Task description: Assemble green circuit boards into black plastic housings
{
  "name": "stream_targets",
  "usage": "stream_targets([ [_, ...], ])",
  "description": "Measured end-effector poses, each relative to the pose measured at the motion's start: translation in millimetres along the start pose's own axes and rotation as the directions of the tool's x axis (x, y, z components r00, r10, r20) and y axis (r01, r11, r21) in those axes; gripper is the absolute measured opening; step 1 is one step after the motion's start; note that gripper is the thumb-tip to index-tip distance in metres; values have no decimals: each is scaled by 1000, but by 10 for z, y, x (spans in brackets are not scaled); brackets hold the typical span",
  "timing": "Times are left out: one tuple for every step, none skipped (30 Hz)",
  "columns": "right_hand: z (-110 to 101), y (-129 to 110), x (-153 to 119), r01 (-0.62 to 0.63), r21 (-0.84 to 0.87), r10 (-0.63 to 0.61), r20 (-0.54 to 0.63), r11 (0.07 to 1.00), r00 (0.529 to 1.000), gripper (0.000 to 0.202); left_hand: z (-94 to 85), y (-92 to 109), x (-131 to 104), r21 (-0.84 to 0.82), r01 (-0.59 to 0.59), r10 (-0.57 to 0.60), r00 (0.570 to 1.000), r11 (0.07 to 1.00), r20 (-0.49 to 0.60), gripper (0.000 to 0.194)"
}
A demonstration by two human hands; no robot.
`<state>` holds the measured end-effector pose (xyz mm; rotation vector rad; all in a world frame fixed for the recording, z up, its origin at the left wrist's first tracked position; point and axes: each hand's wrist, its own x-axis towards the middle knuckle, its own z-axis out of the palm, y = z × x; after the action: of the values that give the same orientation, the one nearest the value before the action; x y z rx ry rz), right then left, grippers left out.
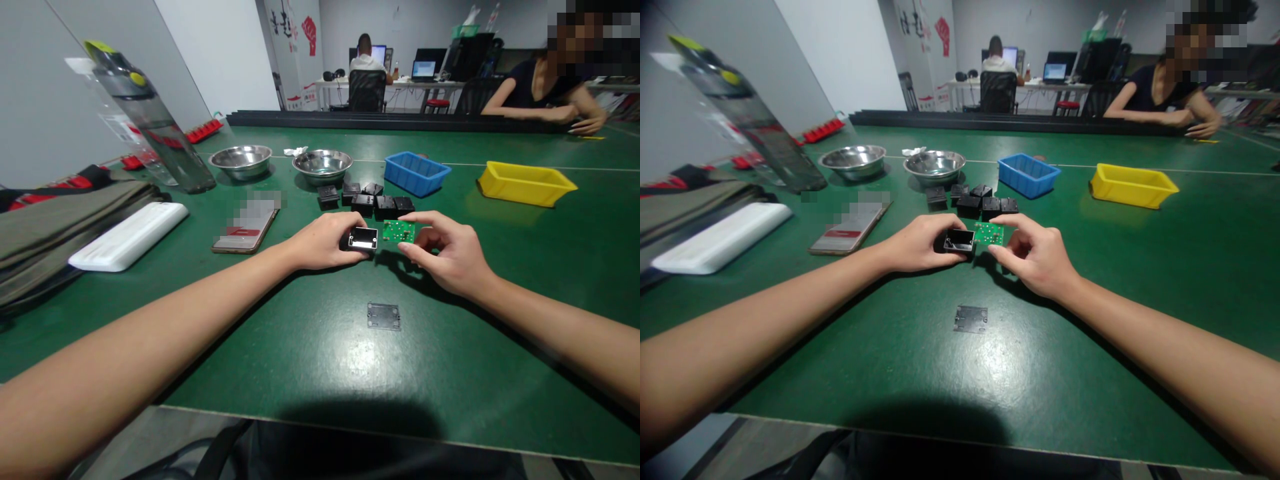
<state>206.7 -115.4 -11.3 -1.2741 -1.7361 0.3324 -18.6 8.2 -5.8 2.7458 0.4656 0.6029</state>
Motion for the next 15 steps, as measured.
stream_targets([
  [0,0,0,4,-6,-4,-1,1000,1000,34,0,-1,0,5,5,-5,1000,1000,5,31],
  [0,1,1,9,-11,-9,-2,1000,1000,34,0,-2,-1,10,9,-9,1000,1000,12,32],
  [0,2,0,14,-16,-14,-3,1000,1000,34,1,-4,-2,16,14,-14,1000,1000,21,33],
  [0,3,0,18,-20,-19,-5,1000,1000,34,2,-7,-2,22,20,-20,999,1000,30,34],
  [1,4,0,23,-22,-23,-4,999,1000,34,4,-10,-3,27,25,-26,999,999,39,34],
  [2,6,-1,26,-25,-26,-4,999,1000,34,6,-14,-3,31,30,-32,998,999,47,35],
  [4,8,-1,28,-27,-28,-3,999,1000,34,8,-18,-3,34,34,-36,998,999,54,36],
  [5,9,-1,29,-30,-29,-3,999,1000,34,9,-22,-2,34,37,-39,998,999,59,36],
  [6,9,-1,30,-33,-30,-3,999,1000,34,11,-25,-2,33,39,-41,997,999,64,37],
  [7,10,0,31,-36,-31,-3,999,1000,34,12,-28,-2,30,40,-42,997,999,68,38],
  [7,10,0,31,-38,-31,-4,999,1000,33,13,-30,-1,28,39,-41,997,999,72,38],
  [6,9,0,30,-39,-30,-5,999,1000,33,14,-32,-1,27,38,-40,996,999,75,39],
  [5,9,0,29,-39,-30,-5,999,1000,33,15,-34,-1,26,38,-40,996,999,77,39],
  [4,9,-1,29,-39,-29,-5,999,1000,33,17,-36,0,27,37,-39,996,999,78,38],
  [2,10,-2,29,-38,-29,-4,999,1000,33,19,-39,-1,28,37,-39,996,999,78,38],
])
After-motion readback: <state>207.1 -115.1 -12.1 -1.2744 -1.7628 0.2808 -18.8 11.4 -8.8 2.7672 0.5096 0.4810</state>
